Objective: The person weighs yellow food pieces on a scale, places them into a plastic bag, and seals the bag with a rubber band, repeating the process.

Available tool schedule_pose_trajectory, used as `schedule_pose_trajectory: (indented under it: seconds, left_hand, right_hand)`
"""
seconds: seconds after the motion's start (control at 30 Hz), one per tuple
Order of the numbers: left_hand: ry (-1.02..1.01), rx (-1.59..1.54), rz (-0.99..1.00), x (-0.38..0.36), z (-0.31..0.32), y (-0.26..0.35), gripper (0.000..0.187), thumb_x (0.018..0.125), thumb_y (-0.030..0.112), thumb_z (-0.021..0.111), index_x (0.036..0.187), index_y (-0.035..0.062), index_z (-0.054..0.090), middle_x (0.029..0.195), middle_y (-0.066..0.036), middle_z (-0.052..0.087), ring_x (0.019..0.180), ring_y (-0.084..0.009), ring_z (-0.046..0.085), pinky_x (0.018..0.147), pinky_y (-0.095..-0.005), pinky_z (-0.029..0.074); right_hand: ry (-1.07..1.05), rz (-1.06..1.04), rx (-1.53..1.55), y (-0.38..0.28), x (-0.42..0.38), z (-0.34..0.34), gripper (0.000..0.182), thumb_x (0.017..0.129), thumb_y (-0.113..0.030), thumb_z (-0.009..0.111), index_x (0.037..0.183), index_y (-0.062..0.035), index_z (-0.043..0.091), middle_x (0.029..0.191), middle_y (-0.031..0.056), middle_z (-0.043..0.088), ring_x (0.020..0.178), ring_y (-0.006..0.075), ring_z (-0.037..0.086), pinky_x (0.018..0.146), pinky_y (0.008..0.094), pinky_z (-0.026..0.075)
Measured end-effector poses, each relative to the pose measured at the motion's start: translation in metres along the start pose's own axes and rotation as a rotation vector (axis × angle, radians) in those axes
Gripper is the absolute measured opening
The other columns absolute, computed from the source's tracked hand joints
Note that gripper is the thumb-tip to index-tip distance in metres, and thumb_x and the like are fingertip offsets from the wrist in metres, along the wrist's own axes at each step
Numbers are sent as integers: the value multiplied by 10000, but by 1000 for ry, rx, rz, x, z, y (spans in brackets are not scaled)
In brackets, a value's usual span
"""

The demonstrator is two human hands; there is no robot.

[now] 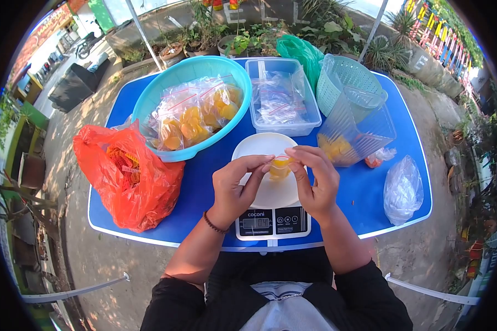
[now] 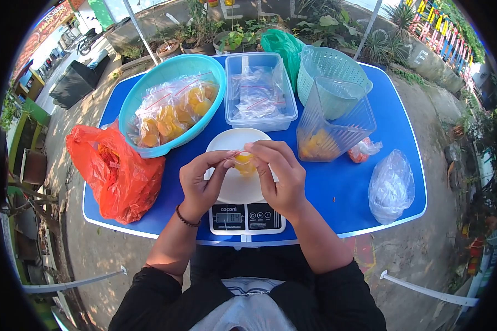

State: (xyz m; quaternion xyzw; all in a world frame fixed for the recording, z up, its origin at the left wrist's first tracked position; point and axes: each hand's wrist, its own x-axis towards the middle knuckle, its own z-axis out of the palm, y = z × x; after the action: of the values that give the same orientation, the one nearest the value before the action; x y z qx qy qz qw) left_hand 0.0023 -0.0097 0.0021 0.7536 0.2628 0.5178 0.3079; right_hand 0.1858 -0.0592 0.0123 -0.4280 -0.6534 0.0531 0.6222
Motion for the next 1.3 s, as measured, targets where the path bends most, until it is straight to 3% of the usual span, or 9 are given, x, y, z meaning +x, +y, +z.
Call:
schedule_pose_trajectory:
  seconds: [0.07,0.17,0.37,0.5,0.57,0.73,0.87,0.97,1.3]
  left_hand:
    - [27,-79,-67,-2,-1,-4,157,952,-11,724,1106,-32,749,1061,-153,786,939,-177,757,830,-284,595]
    - [32,-130,-102,-2,-1,-3,138,956,5,725,1087,-29,756,1081,-155,785,961,-182,758,853,-285,594]
    - [71,-65,34,3,0,-1,127,928,8,749,1053,2,773,1080,-146,788,925,-195,748,855,-299,579]
    - [-8,61,141,6,-3,-2,117,900,12,772,1017,16,774,1061,-128,793,947,-209,740,852,-322,554]
    - [13,52,115,6,-2,0,107,891,18,779,998,18,772,1054,-122,794,956,-216,734,867,-329,540]
    - [51,77,73,4,-5,-1,78,894,26,777,972,19,768,1037,-107,796,949,-216,720,872,-326,536]
    - [84,-50,-35,2,1,-1,84,988,64,703,1000,-15,729,996,-132,775,956,-184,710,853,-306,537]
    - [136,0,-22,3,3,-5,48,952,59,736,972,21,715,961,-102,763,871,-236,723,803,-330,540]
    - [43,88,-3,-2,8,-6,64,973,50,683,980,43,619,967,-85,710,891,-256,668,830,-358,498]
  right_hand:
    - [149,262,264,-10,-4,9,169,895,39,738,1047,-33,749,1053,118,724,931,234,689,754,314,556]
    - [-60,163,-23,-2,-3,-3,150,886,14,760,1030,-29,753,1049,117,725,922,240,687,744,306,546]
    - [-19,31,-105,2,-3,-2,130,855,-16,799,982,-33,778,993,87,732,900,226,663,769,315,518]
    - [-11,32,-95,2,-3,-3,145,840,-19,809,981,-50,792,971,69,735,892,222,652,787,324,509]
    - [-95,35,-50,-1,-3,-1,149,836,-23,814,980,-57,796,969,63,735,889,220,650,780,319,507]
    - [-27,40,-84,1,-3,-3,124,850,-38,809,972,-53,791,955,61,733,885,217,650,781,318,506]
    - [-40,125,-8,-1,-4,0,78,873,-46,797,948,-37,776,949,76,730,884,223,652,781,329,510]
    - [-50,142,-24,0,-2,-3,54,892,-50,779,930,-22,752,955,94,723,888,232,654,784,336,512]
    - [-67,109,-18,0,-3,-1,56,876,-1,697,900,-10,646,907,108,670,837,231,633,759,324,494]
